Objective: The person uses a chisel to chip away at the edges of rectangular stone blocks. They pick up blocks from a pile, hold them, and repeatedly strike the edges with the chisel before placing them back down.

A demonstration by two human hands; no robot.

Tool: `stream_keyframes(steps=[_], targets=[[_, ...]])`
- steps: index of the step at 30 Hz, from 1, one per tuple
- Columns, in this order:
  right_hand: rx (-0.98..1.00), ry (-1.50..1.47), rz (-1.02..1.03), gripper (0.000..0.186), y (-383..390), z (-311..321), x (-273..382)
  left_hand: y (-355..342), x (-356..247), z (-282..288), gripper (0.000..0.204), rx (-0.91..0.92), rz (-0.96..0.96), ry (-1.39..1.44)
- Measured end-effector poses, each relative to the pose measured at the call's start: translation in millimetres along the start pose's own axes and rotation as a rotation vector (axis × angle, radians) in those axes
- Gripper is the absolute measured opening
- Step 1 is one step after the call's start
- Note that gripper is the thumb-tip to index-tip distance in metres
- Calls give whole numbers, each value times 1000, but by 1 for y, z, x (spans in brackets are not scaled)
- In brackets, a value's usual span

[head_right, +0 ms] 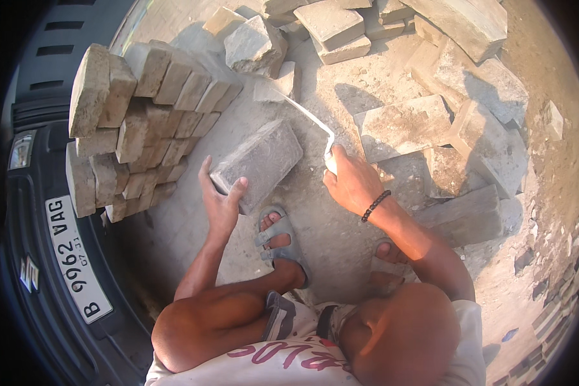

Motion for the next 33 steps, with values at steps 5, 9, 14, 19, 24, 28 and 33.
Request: stream_keyframes(steps=[5, 9, 14, 19, 24, 28, 33], targets=[[35, -271, 146, 33, 21, -23, 40, -1, 35, 13, 60, -23, 320, 351], [166, -79, 213, 32, 18, -79, 35, 4, 39, 8, 58, -19, 453, 427], [151, 82, 56, 32, -43, -51, -8, 16, 39, 10, 62, -52, 513, 493], [282, 13, 301, 33, -8, -52, 62, 11, 48, 16, 62, 37, 396, 427], [181, 65, 135, 32, -46, -61, -8, 8, 36, 12, 61, 22, 465, 491], [316, 22, 346, 32, -1, -45, 74, 9, 46, 19, 58, 35, 442, 457], [175, 157, 77, 33, -49, -50, -18, 7, 30, 15, 52, 92, 410, 576]])
Point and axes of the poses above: each hand's wrist, its own y-axis away from the middle knuckle, its own z-axis out of the back of the hand, x = y × z, the point moved 6 cm from there along -y, towards the middle knuckle, and after that the axes turned 6 degrees about y, right-handed, at the moved point
